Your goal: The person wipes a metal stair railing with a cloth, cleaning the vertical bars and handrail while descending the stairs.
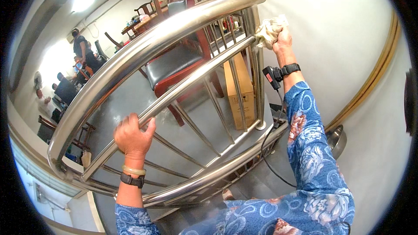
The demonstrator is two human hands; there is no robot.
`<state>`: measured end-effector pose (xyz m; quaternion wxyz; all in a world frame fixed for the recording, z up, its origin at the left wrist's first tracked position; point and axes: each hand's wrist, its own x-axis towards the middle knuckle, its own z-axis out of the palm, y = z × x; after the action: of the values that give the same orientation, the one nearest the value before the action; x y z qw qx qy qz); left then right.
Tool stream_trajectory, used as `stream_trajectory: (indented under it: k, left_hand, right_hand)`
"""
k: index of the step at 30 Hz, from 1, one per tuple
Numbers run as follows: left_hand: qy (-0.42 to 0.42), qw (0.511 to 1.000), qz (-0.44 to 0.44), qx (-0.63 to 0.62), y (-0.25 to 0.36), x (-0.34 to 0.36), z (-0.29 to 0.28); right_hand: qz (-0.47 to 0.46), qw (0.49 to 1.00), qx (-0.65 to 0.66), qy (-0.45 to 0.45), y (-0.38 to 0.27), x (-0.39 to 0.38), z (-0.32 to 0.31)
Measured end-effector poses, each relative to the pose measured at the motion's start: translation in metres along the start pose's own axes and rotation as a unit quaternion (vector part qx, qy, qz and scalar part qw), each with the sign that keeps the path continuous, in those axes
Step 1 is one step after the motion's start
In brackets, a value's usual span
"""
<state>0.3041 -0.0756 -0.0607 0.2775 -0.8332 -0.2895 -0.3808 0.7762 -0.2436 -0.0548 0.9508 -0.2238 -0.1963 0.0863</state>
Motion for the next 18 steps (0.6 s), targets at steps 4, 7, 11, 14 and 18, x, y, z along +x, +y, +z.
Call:
stream_trajectory:
  k: [4,7,11,14,18]
  left_hand:
    - [0.017,1.0,0.011,0.001,-0.001,0.0,0.0]
    - [-0.004,1.0,-0.002,-0.003,-0.001,-0.001,0.0]
    - [0.012,1.0,0.001,0.01,0.001,-0.002,-0.002]
    - [0.01,1.0,0.002,0.004,0.003,0.001,-0.003]
    - [0.014,1.0,-0.005,0.004,0.003,0.001,-0.005]
  right_hand:
    - [-0.084,0.987,-0.136,0.026,-0.012,-0.005,0.002]
    - [-0.077,0.996,-0.042,-0.006,-0.025,-0.002,0.007]
    - [-0.034,0.991,0.075,-0.11,-0.024,-0.016,0.043]
    - [-0.062,0.991,-0.095,-0.066,0.005,-0.008,0.058]
    - [-0.235,0.853,-0.451,-0.115,0.024,-0.007,0.044]
